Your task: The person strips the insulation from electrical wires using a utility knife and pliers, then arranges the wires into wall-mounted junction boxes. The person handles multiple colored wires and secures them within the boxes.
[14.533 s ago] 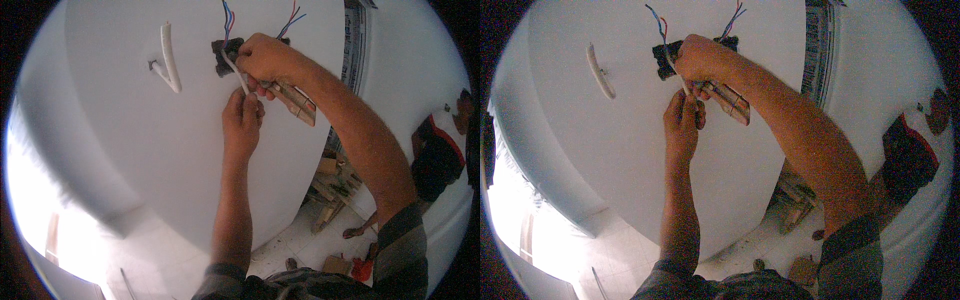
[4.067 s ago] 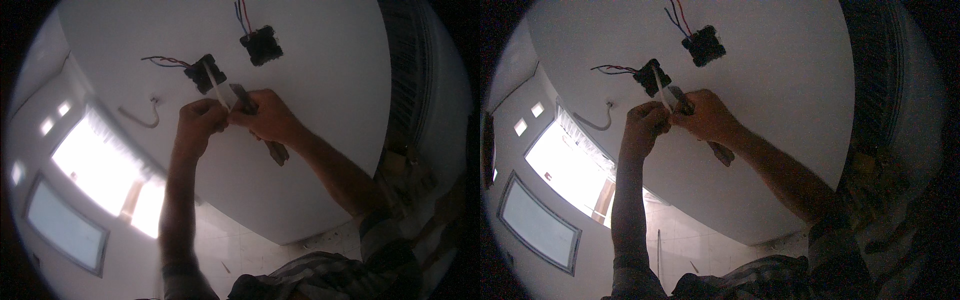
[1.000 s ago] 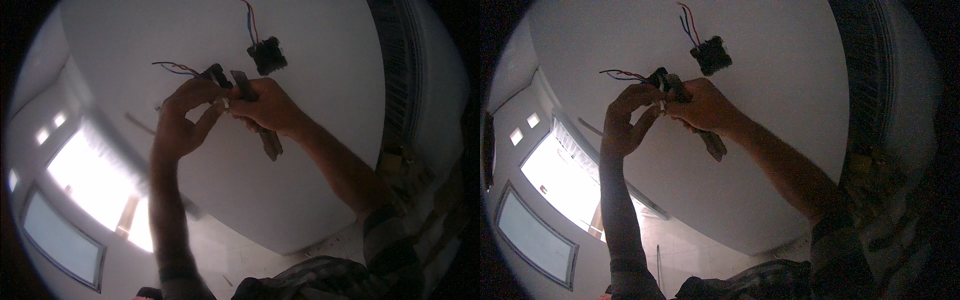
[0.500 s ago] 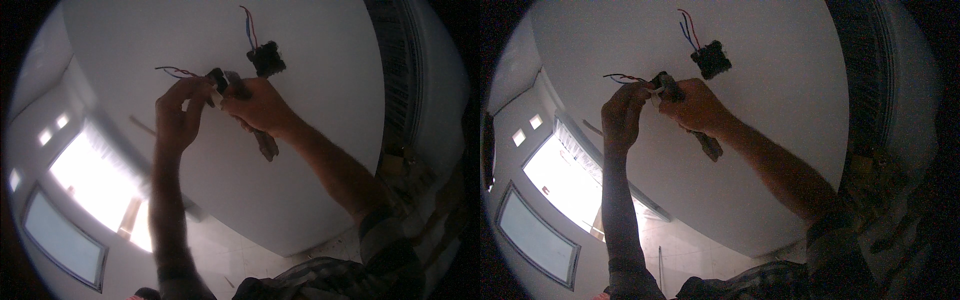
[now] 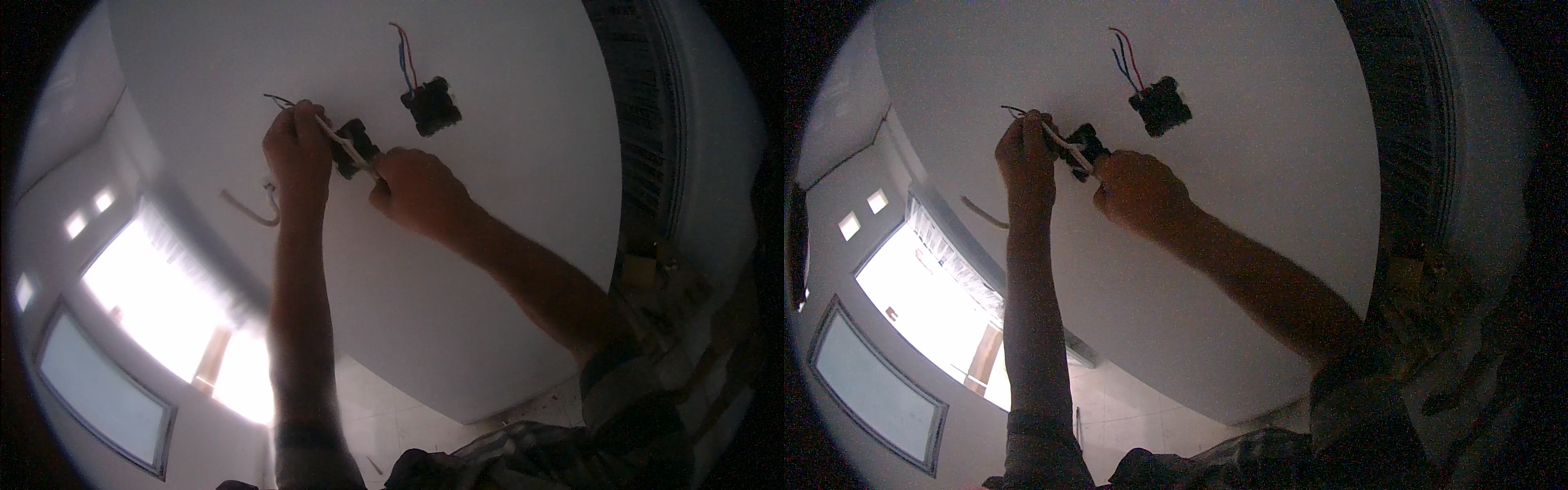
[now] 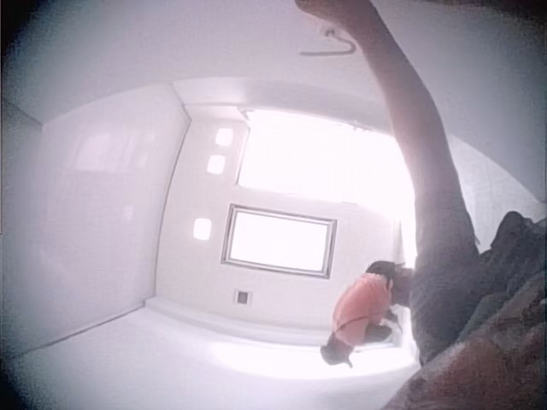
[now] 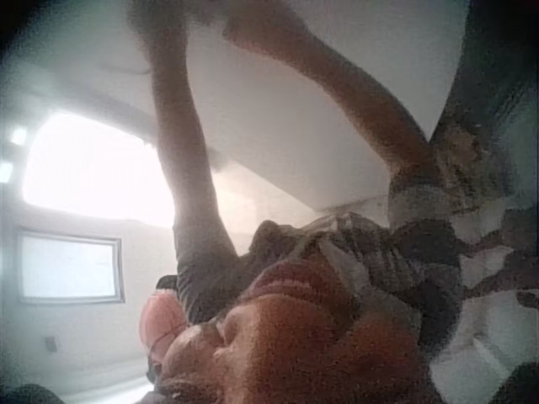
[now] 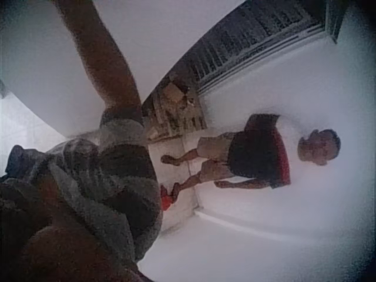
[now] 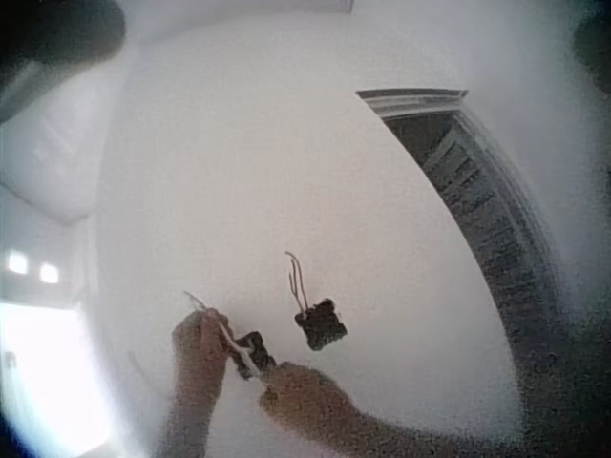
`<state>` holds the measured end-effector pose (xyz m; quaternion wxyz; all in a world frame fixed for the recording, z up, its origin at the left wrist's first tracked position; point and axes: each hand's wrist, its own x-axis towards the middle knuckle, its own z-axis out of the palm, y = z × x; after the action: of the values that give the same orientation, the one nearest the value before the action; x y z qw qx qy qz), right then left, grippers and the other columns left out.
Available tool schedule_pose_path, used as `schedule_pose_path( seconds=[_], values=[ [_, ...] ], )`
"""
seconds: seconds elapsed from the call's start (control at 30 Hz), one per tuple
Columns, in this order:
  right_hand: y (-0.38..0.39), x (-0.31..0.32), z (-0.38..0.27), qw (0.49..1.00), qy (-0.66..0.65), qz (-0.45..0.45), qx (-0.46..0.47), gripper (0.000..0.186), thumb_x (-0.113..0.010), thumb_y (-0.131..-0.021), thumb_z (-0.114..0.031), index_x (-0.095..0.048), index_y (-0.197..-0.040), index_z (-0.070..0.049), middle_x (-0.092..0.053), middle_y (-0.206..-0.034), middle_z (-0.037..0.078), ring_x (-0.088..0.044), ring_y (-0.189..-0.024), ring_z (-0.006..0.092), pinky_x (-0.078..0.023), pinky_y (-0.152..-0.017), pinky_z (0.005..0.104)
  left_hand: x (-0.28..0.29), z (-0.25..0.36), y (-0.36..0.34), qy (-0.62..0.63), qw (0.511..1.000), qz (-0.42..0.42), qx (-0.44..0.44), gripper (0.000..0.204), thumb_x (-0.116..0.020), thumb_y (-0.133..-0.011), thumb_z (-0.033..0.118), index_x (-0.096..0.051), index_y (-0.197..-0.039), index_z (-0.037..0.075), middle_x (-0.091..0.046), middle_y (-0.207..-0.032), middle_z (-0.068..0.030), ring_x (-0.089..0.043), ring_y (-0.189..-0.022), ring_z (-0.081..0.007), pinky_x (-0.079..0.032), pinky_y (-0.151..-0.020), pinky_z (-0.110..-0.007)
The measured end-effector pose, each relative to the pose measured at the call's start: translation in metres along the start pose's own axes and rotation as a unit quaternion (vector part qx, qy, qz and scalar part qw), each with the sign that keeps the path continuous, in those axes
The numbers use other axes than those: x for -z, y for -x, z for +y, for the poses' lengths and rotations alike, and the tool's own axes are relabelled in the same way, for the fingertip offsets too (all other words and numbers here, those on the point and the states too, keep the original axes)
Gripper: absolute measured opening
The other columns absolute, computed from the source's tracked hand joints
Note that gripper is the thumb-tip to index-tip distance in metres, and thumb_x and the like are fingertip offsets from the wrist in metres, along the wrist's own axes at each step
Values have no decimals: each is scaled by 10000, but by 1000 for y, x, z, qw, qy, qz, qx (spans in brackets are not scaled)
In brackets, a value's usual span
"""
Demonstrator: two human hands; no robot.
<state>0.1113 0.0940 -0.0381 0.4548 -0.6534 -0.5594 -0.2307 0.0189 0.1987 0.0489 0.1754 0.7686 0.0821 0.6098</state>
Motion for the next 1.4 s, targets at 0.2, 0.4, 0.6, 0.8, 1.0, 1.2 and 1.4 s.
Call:
schedule_pose_path(
  seconds=[0.2, 0.4, 0.6, 0.8, 1.0, 1.2, 1.4],
  values=[
    [0, -2, -5, 999, 31, 3, 15, 193, -649, -862, -157, -643, -904, 32, -632, -842, 165, -646, -788, 277, -532, -783, 421, -2, -15, -17, 47, 999, 17, 11, 330, -539, -989, 278, -658, -955, -28, -638, -825, -95, -588, -730, -170, -485, -672, -317],
    [2, 5, 0, 999, 16, -49, -8, 212, -646, -862, -161, -642, -930, 40, -647, -841, 165, -658, -793, 277, -539, -762, 420, -1, -11, -16, 101, 993, -8, 66, 325, -528, -996, 270, -656, -952, -25, -640, -829, -92, -585, -714, -170, -488, -670, -322],
    [-2, 15, 12, 851, -494, -50, -172, 207, -631, -879, -190, -627, -953, 3, -650, -787, 123, -599, -519, 159, -482, -444, 296, 10, -4, -3, 93, 993, -46, 53, 333, -532, -997, 285, -658, -961, -21, -644, -823, -85, -591, -714, -160, -483, -663, -315],
    [-16, 5, -9, 823, -543, 6, -163, 156, -644, -908, -172, -593, -947, -30, -639, -746, 79, -549, -467, 127, -442, -378, 299, 2, -8, 23, 97, 994, -54, 10, 328, -524, -1002, 288, -668, -963, -4, -653, -807, -82, -604, -710, -149, -477, -650, -304],
    [-20, -14, -3, 866, -491, 58, -74, 153, -646, -904, -151, -583, -933, -15, -648, -747, 91, -579, -490, 170, -486, -440, 332, 7, -18, 11, -40, 995, -65, -70, 323, -540, -976, 291, -687, -962, 4, -678, -830, -100, -618, -721, -199, -488, -675, -337],
    [-27, -24, 0, 978, -59, 136, 149, 161, -566, -916, -139, -591, -959, 14, -664, -819, 186, -671, -689, 317, -552, -622, 426, 7, -17, -7, -109, 991, 13, -77, 295, -586, -932, 260, -711, -926, -8, -678, -778, -126, -616, -693, -200, -484, -655, -350],
    [20, -33, 29, 989, 114, -32, 90, 346, -568, -933, -79, -564, -1259, 36, -682, -907, 212, -689, -766, 293, -569, -709, 393, 7, -29, -20, -11, 998, 49, 25, 322, -600, -911, 267, -727, -873, -27, -665, -691, -129, -603, -623, -180, -489, -632, -348]
  ],
)
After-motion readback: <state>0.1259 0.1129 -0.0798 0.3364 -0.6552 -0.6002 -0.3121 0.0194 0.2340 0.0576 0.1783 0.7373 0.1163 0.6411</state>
